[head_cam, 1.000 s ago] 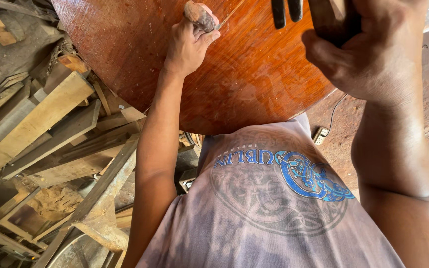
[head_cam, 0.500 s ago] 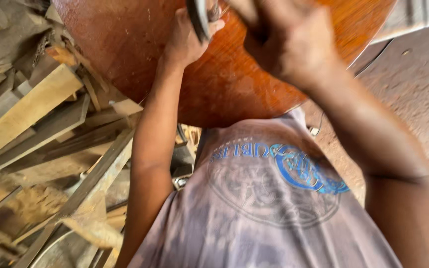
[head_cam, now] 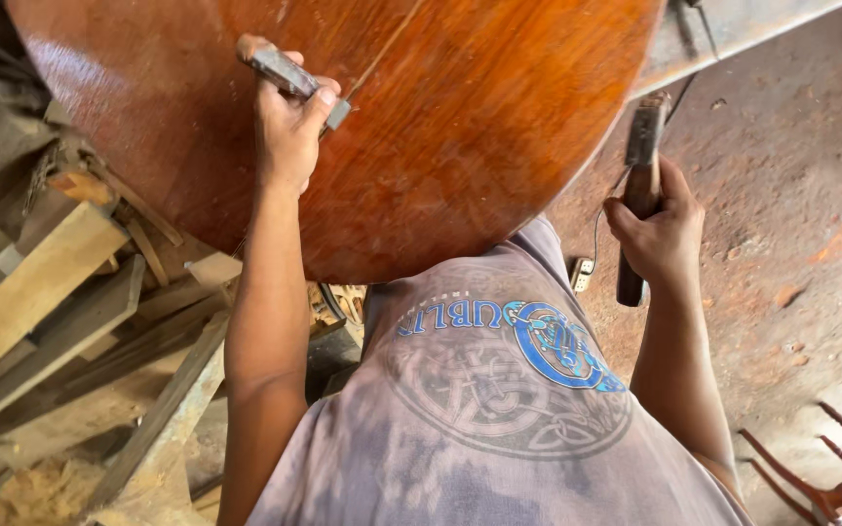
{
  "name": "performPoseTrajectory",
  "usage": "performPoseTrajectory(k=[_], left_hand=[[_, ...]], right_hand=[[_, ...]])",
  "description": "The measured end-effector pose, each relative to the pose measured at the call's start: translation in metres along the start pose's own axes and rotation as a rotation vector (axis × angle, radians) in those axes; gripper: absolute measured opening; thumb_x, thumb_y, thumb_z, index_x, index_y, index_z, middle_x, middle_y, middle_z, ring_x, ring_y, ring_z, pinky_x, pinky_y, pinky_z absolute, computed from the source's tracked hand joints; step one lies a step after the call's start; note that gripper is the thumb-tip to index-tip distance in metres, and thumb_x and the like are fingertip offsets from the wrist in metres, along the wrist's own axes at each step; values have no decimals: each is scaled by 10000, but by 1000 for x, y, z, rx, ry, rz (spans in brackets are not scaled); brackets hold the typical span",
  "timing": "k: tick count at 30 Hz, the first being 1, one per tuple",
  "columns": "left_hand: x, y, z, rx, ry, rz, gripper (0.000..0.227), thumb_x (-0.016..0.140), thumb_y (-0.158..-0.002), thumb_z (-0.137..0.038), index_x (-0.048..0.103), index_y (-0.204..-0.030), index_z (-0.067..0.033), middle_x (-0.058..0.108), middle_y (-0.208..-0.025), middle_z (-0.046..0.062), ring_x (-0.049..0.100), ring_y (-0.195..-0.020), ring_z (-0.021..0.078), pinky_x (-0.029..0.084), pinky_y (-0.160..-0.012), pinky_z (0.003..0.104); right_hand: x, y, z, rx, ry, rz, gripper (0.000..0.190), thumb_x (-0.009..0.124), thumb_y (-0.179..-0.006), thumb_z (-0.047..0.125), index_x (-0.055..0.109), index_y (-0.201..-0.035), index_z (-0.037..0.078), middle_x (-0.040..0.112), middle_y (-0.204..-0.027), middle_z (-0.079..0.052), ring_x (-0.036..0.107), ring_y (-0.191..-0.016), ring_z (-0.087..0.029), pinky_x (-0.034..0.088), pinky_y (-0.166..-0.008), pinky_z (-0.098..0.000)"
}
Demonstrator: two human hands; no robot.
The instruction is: The person uses a hammer and a chisel to work on a seam of a large, round wooden tabletop. They repeatedly strike the chisel to separate or adjust the wood pieces along the joint. The person occasionally pauses to reposition the chisel or inspect the seam.
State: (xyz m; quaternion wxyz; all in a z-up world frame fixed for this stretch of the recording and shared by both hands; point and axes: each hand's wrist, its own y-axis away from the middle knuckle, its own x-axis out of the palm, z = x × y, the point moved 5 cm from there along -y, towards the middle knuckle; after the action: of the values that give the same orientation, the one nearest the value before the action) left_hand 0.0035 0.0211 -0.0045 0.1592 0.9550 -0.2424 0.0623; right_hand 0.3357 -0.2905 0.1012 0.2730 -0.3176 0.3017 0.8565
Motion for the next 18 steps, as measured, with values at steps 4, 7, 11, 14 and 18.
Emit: performPoseTrajectory(k=[4, 7, 11, 14, 18], left_hand=[[70, -11, 6, -63, -26, 93, 373, 734, -998, -66, 517, -1282, 41, 666, -1119, 119, 678, -1044, 193, 581, -950, 346], [137, -9, 14, -110, -93, 203, 418, 757, -995, -75, 535, -1330, 42, 638, -1122, 114, 658, -986, 180, 585, -908, 348], [213, -5, 18, -268, -61, 226, 605, 748, -947, -92, 426, -1456, -32, 662, -1000, 127, 662, -826, 172, 575, -756, 336], [266, -18, 17, -307, -30, 137, 793, 725, -925, -85, 263, -1568, -107, 696, -971, 140, 678, -810, 165, 584, -738, 322], [314, -23, 24, -385, 176, -5, 837, 650, -916, -89, 169, -1583, -246, 687, -976, 82, 674, -794, 132, 593, -670, 303]], right_hand=[[-23, -16, -58, 206, -173, -44, 511, 870, -804, 211, 597, -1200, 38, 680, -895, -93, 660, -765, -210, 554, -704, -381], [-43, -63, -81, -13, 36, -128, 458, 886, -837, 189, 586, -1144, 29, 701, -981, -111, 696, -850, -230, 598, -785, -394], [-38, -152, -103, -247, -2, -219, 373, 818, -910, 119, 566, -1169, 28, 673, -1006, -200, 675, -872, -361, 584, -794, -469], [-16, -231, -111, -430, 232, -163, 358, 810, -889, 160, 507, -1031, 36, 641, -933, -250, 645, -837, -454, 527, -722, -533], [11, -281, -124, -387, 228, 46, 248, 704, -972, 129, 521, -1117, 44, 666, -981, -270, 655, -858, -483, 508, -733, -576]])
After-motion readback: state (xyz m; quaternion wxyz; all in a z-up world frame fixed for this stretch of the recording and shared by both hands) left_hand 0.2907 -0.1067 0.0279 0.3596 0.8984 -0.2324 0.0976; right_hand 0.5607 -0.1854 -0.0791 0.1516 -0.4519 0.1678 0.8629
